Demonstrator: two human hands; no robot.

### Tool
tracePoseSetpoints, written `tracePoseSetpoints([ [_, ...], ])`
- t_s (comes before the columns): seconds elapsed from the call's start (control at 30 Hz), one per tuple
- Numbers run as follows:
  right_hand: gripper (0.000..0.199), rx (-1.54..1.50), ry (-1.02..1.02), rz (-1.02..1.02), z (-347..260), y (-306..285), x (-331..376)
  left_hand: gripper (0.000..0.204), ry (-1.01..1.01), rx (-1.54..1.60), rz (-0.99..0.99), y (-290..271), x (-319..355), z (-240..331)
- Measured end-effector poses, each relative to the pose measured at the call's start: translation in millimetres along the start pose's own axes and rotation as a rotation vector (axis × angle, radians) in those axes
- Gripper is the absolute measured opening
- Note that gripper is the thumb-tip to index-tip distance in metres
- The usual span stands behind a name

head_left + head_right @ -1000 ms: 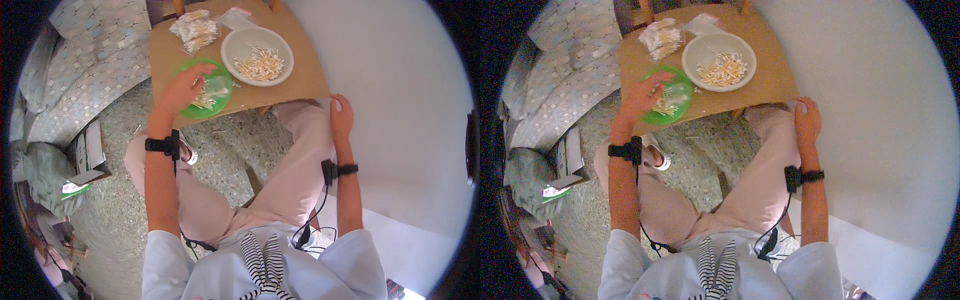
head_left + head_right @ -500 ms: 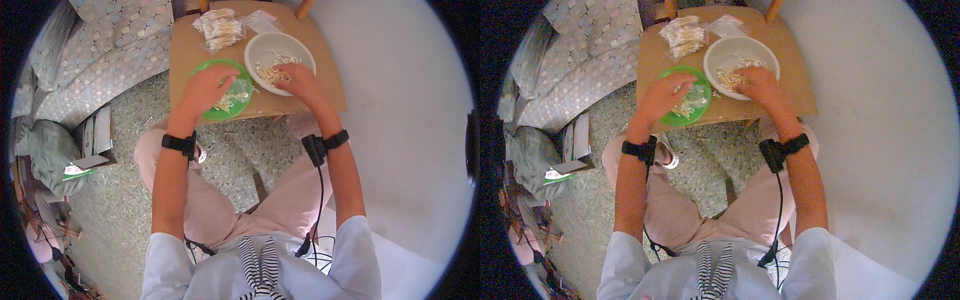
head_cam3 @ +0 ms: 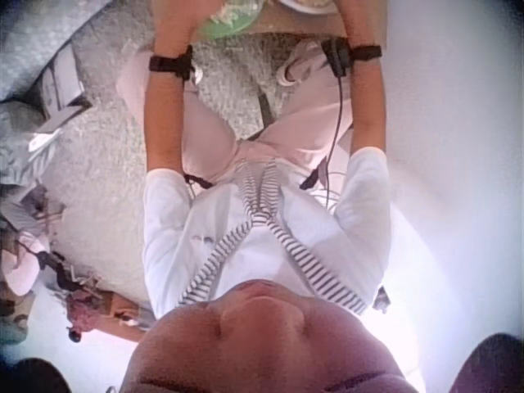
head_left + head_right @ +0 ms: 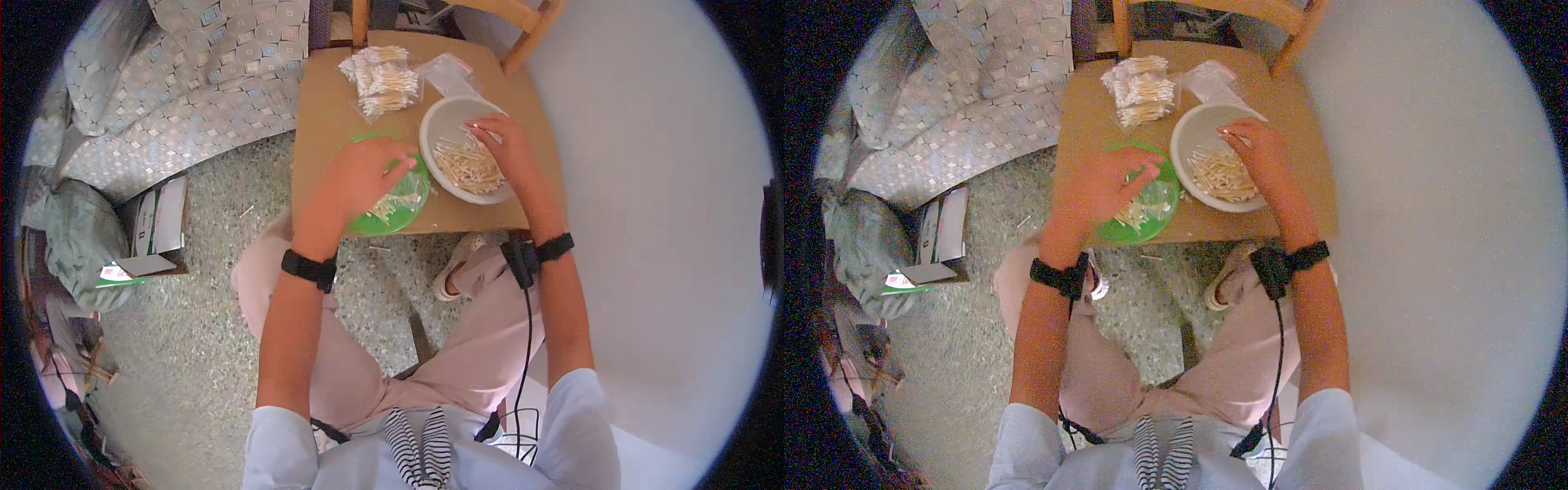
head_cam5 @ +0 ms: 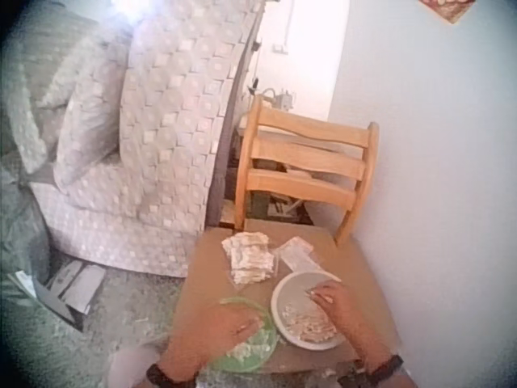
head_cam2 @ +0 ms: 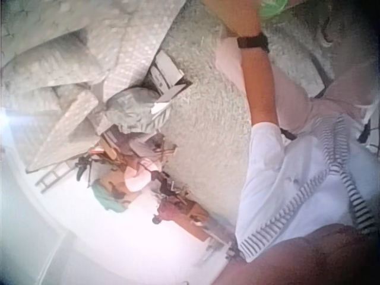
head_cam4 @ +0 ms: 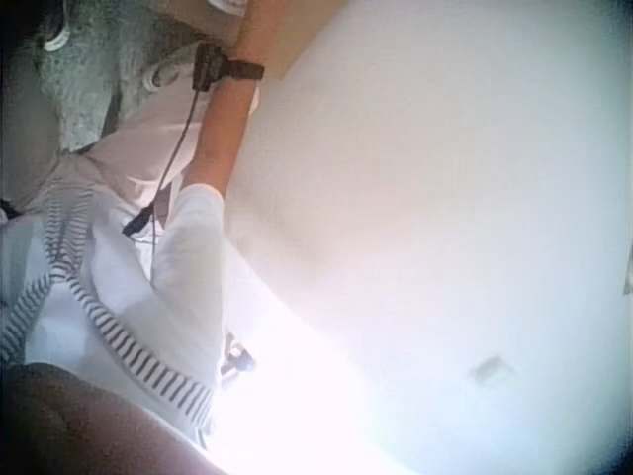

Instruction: Packaging a count of cotton swabs into small plastic zip-lock bags at a workstation.

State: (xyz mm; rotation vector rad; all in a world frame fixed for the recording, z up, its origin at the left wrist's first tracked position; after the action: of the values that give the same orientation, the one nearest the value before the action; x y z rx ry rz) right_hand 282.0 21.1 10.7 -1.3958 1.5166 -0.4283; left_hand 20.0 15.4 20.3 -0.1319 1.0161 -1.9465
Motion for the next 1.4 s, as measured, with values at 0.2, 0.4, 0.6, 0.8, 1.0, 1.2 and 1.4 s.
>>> tracePoseSetpoints([
  [0.2, 0.022, -0.249, 0.220, 0.024, -39, 13, 2, 0.029, 0.038, 0.034, 0.135, 9, -3, 22],
  [0.4, 0.024, -0.980, 0.301, -0.049, -66, 36, -11, 0.029, -0.170, 0.171, 0.206, 21, -11, 18],
  [0.6, 0.023, -1.084, 0.262, -0.042, -69, 33, -10, 0.021, -0.015, 0.114, 0.400, 0, -16, 18],
  [0.8, 0.023, -0.967, 0.482, -0.005, -59, 32, 1, 0.017, -0.103, 0.364, 0.376, -6, -21, 26],
  [1.0, 0.022, -1.026, 0.412, -0.004, -48, 34, 0, 0.021, -0.135, 0.295, 0.338, 1, -21, 26],
  [1.2, 0.019, -0.928, 0.347, -0.016, -48, 30, 2, 0.023, -0.109, 0.441, 0.434, 3, -25, 21],
  [1.4, 0.016, -0.587, 0.181, 0.034, -57, 11, 0, 0.021, -0.077, 0.254, 0.376, -10, -23, 27],
])
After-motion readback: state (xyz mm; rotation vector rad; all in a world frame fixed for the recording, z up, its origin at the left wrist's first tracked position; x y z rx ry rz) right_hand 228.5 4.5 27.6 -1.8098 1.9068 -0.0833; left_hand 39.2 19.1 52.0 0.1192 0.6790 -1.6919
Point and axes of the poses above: each hand's wrist, its own x-axis away from the middle knuckle, its own y-axis out of the palm, z = x × y, the point moved 3 cm from there along -x, towards the middle knuckle, and after that the axes turned 2 degrees about x, right-handed, at the moved point
